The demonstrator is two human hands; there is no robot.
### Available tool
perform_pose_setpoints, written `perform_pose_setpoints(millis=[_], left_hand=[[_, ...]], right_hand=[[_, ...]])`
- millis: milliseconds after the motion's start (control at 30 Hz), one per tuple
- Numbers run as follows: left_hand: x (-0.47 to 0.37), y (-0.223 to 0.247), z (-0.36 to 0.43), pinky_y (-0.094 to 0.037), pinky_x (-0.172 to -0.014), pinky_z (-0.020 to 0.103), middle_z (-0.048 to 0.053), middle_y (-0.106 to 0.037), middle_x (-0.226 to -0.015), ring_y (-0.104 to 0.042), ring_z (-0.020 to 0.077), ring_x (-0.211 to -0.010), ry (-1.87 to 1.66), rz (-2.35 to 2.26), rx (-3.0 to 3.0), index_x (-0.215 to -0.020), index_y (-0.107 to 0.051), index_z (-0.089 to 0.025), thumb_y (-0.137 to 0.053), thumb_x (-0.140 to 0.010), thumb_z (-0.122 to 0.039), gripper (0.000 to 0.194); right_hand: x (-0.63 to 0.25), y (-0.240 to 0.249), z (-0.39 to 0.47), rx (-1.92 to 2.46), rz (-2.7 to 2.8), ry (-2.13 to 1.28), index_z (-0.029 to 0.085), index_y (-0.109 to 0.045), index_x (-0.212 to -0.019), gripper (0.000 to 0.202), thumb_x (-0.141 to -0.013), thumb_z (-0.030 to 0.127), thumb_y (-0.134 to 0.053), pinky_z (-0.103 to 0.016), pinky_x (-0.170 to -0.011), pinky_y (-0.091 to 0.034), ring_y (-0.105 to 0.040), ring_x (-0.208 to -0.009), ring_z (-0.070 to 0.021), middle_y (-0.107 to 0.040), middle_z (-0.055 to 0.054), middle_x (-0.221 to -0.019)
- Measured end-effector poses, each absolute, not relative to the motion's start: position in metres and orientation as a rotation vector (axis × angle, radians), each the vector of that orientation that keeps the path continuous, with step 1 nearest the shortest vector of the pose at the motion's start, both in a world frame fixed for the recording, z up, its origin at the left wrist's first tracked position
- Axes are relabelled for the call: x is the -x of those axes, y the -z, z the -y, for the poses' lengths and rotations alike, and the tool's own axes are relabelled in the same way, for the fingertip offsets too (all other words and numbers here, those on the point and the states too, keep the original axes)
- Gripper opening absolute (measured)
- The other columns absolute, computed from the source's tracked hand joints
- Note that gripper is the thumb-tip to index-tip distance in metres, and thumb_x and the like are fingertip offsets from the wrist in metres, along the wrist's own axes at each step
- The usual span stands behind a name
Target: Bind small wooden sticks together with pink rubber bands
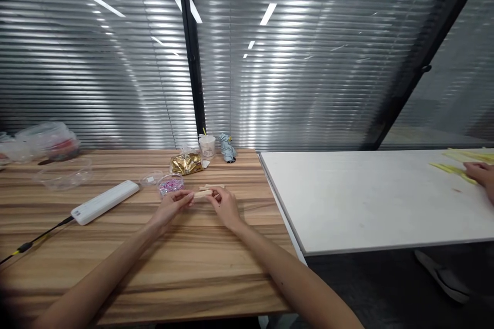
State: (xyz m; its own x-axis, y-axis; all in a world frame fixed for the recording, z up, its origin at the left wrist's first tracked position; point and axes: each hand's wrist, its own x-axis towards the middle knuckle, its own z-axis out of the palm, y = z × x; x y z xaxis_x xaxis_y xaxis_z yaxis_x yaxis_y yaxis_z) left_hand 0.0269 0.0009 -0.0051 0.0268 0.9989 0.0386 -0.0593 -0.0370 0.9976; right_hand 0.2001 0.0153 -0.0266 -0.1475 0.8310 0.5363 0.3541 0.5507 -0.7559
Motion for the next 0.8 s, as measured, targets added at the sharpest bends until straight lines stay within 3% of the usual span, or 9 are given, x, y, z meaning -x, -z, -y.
perform_pose_setpoints(millis=[267,533,700,800], left_hand=[[-0.032,-0.002,0.003,-0.045,-0.057,0.024,0.005,-0.067,-0.067,-0.057,0.0148,-0.057,-1.183,-1.188,-1.308,-0.076,-0.068,-0.013,-0.074,-0.055,-0.029,0.027],[-0.029,0.000,0.001,-0.046,-0.059,0.027,0.007,-0.068,-0.070,-0.059,0.0178,-0.061,-1.191,-1.217,-1.409,-0.079,-0.069,-0.013,-0.072,-0.057,-0.030,0.028],[-0.025,-0.006,-0.002,-0.046,-0.054,0.026,0.003,-0.065,-0.060,-0.056,0.0154,-0.054,-1.340,-1.236,-1.354,-0.074,-0.069,-0.016,-0.074,-0.055,-0.026,0.022],[-0.023,-0.007,-0.003,-0.045,-0.052,0.024,0.002,-0.063,-0.056,-0.056,0.0143,-0.052,-1.445,-1.247,-1.338,-0.074,-0.067,-0.016,-0.072,-0.058,-0.027,0.020]], right_hand=[[-0.199,0.033,-0.022,0.972,1.577,-0.814,0.015,-0.058,-0.086,0.023,-0.079,0.035,-0.049,-0.022,-0.046,-0.043,-0.054,-0.050,-0.0115,-0.063,-0.004,-0.073],[-0.199,0.036,-0.025,0.958,1.538,-0.876,0.014,-0.056,-0.090,0.029,-0.079,0.040,-0.049,-0.022,-0.046,-0.043,-0.053,-0.048,-0.0112,-0.060,-0.002,-0.069],[-0.203,0.032,-0.024,1.022,1.613,-0.726,0.016,-0.056,-0.092,0.034,-0.088,0.039,-0.031,-0.023,-0.052,-0.044,-0.054,-0.052,-0.0118,-0.059,-0.001,-0.069],[-0.208,0.031,-0.026,1.072,1.791,-0.410,0.017,-0.056,-0.093,0.029,-0.090,0.031,-0.031,-0.027,-0.071,-0.044,-0.057,-0.076,-0.0154,-0.061,-0.004,-0.082]])
